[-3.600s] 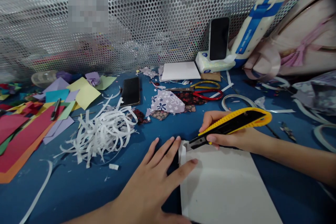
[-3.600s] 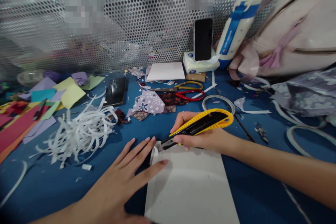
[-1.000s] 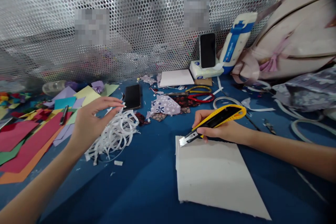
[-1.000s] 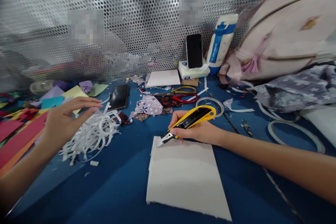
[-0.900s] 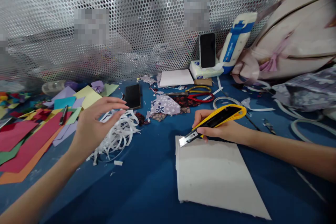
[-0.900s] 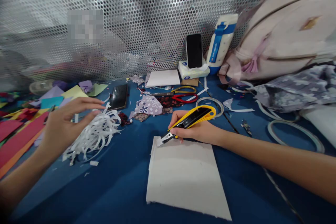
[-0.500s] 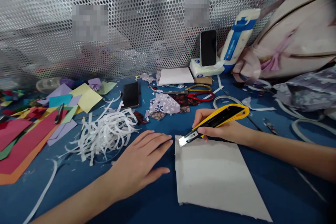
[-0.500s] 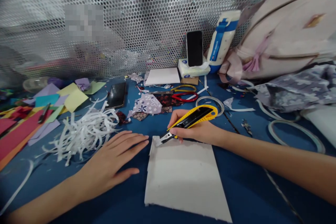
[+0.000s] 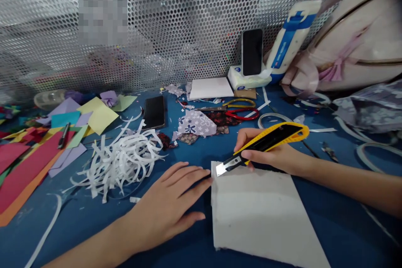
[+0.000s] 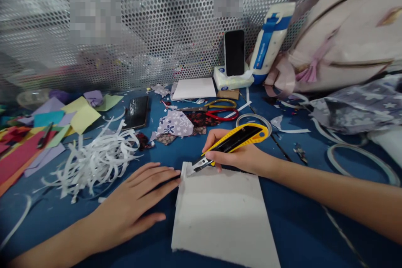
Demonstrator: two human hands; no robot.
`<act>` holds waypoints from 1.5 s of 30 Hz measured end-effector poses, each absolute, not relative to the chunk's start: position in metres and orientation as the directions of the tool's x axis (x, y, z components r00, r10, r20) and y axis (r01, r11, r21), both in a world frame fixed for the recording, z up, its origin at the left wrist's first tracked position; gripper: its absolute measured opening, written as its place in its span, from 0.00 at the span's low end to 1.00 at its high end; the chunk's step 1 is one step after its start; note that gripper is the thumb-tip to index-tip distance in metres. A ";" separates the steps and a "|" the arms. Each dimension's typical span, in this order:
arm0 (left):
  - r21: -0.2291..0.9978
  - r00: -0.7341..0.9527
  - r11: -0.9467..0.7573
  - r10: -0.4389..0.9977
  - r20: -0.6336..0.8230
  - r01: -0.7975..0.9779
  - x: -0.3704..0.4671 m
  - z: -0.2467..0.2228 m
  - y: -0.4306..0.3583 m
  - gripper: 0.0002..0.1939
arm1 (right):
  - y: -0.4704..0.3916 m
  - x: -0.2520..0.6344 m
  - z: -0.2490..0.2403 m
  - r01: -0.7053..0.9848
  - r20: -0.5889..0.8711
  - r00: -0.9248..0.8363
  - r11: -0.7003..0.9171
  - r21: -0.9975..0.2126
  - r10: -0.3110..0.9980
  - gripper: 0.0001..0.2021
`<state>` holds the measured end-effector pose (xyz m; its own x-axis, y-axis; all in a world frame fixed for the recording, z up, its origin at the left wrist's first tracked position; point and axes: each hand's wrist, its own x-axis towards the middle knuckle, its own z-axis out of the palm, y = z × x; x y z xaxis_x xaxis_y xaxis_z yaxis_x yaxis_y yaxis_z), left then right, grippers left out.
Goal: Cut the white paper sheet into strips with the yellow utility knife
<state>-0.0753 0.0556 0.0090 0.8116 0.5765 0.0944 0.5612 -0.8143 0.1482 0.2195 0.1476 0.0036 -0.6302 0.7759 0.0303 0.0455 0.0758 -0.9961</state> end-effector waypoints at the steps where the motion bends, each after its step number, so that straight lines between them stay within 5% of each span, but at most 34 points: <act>1: 0.150 0.812 -0.815 0.575 0.096 0.560 -0.076 0.009 0.056 0.24 | 0.148 0.220 0.003 0.052 0.033 -0.630 0.084 -0.995 0.776 0.16; 20: 0.128 0.822 -0.846 0.533 0.203 0.517 -0.076 0.011 0.053 0.25 | 0.144 0.221 -0.003 -0.018 0.075 -0.510 0.076 -0.997 0.857 0.20; 26: 0.245 0.721 -0.768 0.641 0.264 0.592 -0.071 0.008 0.051 0.39 | 0.146 0.219 -0.003 -0.015 0.137 -0.407 0.143 -0.990 0.903 0.18; 34: 0.368 0.484 -0.535 0.845 0.229 0.760 -0.059 0.005 0.043 0.31 | 0.151 0.220 -0.007 0.051 0.199 -0.338 0.228 -0.972 0.920 0.12; 39: 0.496 0.476 -0.503 0.859 0.190 0.708 -0.040 0.003 0.033 0.50 | 0.149 0.221 -0.005 0.063 0.196 -0.354 0.233 -0.971 0.915 0.11; 45: 0.624 0.478 -0.441 0.870 0.121 0.645 -0.034 0.005 0.045 0.56 | 0.142 0.219 0.002 0.037 0.200 -0.334 0.224 -0.974 0.921 0.14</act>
